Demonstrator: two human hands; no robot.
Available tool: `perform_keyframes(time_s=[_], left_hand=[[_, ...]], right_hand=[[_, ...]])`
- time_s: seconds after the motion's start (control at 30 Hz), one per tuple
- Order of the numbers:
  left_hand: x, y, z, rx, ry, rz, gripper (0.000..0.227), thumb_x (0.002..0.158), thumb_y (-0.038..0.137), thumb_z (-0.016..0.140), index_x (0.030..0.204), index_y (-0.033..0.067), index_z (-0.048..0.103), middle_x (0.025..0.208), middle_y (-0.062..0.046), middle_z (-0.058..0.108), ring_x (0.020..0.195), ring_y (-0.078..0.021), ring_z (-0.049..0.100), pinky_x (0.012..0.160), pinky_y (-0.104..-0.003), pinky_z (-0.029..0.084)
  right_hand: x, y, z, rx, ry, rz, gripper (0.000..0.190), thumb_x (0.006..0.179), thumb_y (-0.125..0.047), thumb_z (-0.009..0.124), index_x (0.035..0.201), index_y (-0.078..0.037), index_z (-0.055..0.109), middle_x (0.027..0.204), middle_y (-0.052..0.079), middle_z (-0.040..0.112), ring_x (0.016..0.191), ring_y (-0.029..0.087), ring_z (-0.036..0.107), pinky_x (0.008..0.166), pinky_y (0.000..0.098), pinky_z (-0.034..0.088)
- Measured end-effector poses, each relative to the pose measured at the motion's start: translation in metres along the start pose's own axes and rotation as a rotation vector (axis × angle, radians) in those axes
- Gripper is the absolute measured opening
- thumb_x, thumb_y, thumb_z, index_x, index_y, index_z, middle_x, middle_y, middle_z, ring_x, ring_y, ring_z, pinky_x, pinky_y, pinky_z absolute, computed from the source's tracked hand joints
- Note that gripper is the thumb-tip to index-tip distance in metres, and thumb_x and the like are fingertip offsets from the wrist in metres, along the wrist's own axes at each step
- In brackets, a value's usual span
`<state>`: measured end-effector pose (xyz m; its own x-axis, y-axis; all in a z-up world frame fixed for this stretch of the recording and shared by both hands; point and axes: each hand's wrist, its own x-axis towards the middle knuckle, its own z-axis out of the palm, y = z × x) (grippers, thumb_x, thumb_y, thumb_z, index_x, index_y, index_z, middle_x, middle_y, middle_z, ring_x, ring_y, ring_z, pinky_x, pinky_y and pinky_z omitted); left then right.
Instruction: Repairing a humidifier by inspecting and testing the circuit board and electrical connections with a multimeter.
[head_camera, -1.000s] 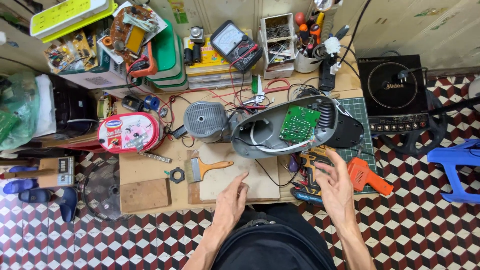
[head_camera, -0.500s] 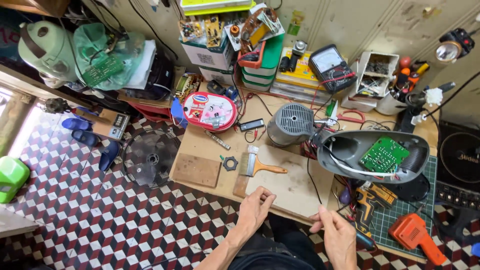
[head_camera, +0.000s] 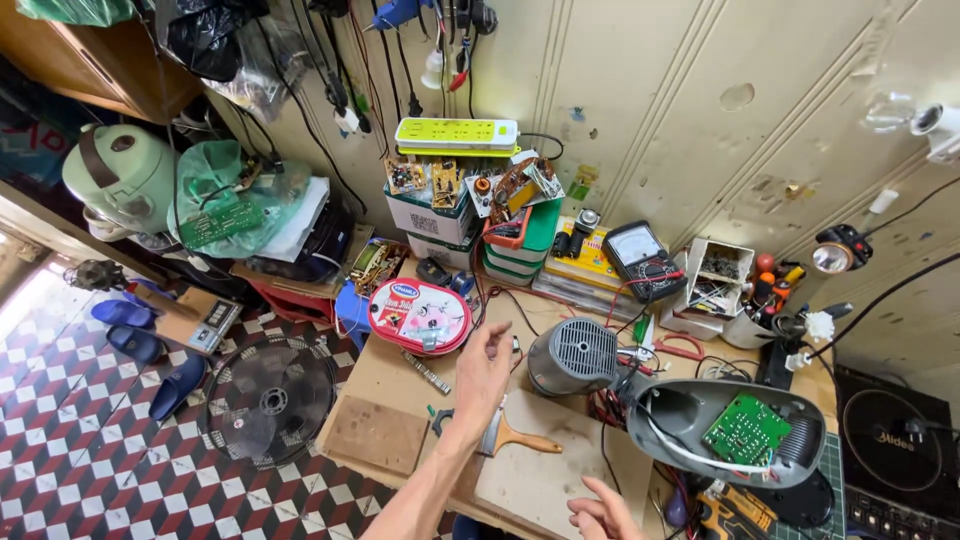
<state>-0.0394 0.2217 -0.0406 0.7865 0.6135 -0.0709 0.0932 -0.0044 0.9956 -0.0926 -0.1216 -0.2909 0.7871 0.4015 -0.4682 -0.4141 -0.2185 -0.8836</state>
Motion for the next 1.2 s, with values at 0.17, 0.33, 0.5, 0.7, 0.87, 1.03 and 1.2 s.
perform_keyframes(time_s=[0.17, 0.33, 0.5, 0.7, 0.87, 1.03, 1.2], left_hand=[[0.083, -0.012, 0.013, 0.064, 0.129, 0.117, 0.04, 0.096, 0.025, 0.063, 0.129, 0.0017, 0.063, 0.112, -0.014, 0.072, 0.1, -0.0207, 0.07, 0.085, -0.034, 0.058], [0.153, -0.007, 0.018, -0.046, 0.15, 0.065, 0.06, 0.092, 0.029, 0.071, 0.14, -0.0022, 0.053, 0.125, -0.016, 0.068, 0.109, -0.0235, 0.067, 0.091, -0.034, 0.055], [0.214, -0.008, 0.027, -0.079, 0.119, -0.032, 0.102, 0.076, 0.037, 0.084, 0.149, -0.0091, 0.032, 0.134, -0.022, 0.062, 0.121, -0.0259, 0.064, 0.103, -0.033, 0.05], [0.244, -0.018, 0.042, -0.057, 0.217, -0.092, 0.092, 0.072, 0.03, 0.089, 0.142, -0.0077, 0.042, 0.13, -0.019, 0.064, 0.115, -0.0239, 0.063, 0.102, -0.033, 0.047], [0.248, -0.01, 0.05, -0.332, 0.207, 0.001, 0.084, 0.075, 0.023, 0.086, 0.142, -0.0054, 0.044, 0.129, -0.015, 0.066, 0.112, -0.0204, 0.065, 0.099, -0.032, 0.05], [0.253, -0.004, 0.058, -0.403, 0.306, 0.007, 0.087, 0.077, 0.021, 0.086, 0.146, -0.004, 0.04, 0.127, -0.01, 0.066, 0.11, -0.0165, 0.065, 0.096, -0.03, 0.05], [0.258, 0.004, 0.047, -0.302, 0.352, -0.2, 0.075, 0.079, 0.023, 0.084, 0.142, -0.0008, 0.051, 0.097, -0.01, 0.075, 0.088, -0.0138, 0.069, 0.082, -0.029, 0.054]], right_hand=[[-0.024, -0.184, 0.031, -0.024, 0.029, -0.105, 0.052, 0.09, -0.011, 0.065, 0.141, -0.006, 0.057, 0.11, 0.018, 0.077, 0.094, 0.026, 0.08, 0.084, 0.0368, 0.06], [-0.018, -0.347, 0.07, 0.094, -0.111, -0.18, 0.044, 0.092, -0.012, 0.063, 0.134, 0.002, 0.06, 0.11, 0.021, 0.082, 0.092, 0.026, 0.079, 0.08, 0.0366, 0.06], [0.03, -0.443, 0.11, 0.052, -0.051, -0.269, 0.042, 0.092, -0.017, 0.064, 0.129, 0.003, 0.065, 0.11, 0.016, 0.08, 0.095, 0.019, 0.073, 0.083, 0.0298, 0.056], [0.17, -0.428, 0.117, 0.148, 0.09, -0.127, 0.043, 0.089, -0.017, 0.068, 0.127, 0.003, 0.064, 0.108, 0.012, 0.076, 0.093, 0.019, 0.071, 0.082, 0.0305, 0.057], [0.286, -0.392, 0.11, 0.321, 0.125, -0.061, 0.041, 0.09, -0.015, 0.068, 0.127, 0.0, 0.061, 0.115, 0.014, 0.072, 0.101, 0.022, 0.069, 0.087, 0.0339, 0.055], [0.353, -0.388, 0.11, 0.482, 0.197, 0.056, 0.044, 0.088, -0.024, 0.07, 0.129, -0.009, 0.059, 0.131, 0.013, 0.067, 0.116, 0.025, 0.065, 0.097, 0.0362, 0.052], [0.371, -0.406, 0.114, 0.751, 0.155, 0.029, 0.054, 0.08, -0.038, 0.075, 0.127, -0.013, 0.063, 0.132, 0.014, 0.064, 0.124, 0.027, 0.06, 0.105, 0.0405, 0.048]])
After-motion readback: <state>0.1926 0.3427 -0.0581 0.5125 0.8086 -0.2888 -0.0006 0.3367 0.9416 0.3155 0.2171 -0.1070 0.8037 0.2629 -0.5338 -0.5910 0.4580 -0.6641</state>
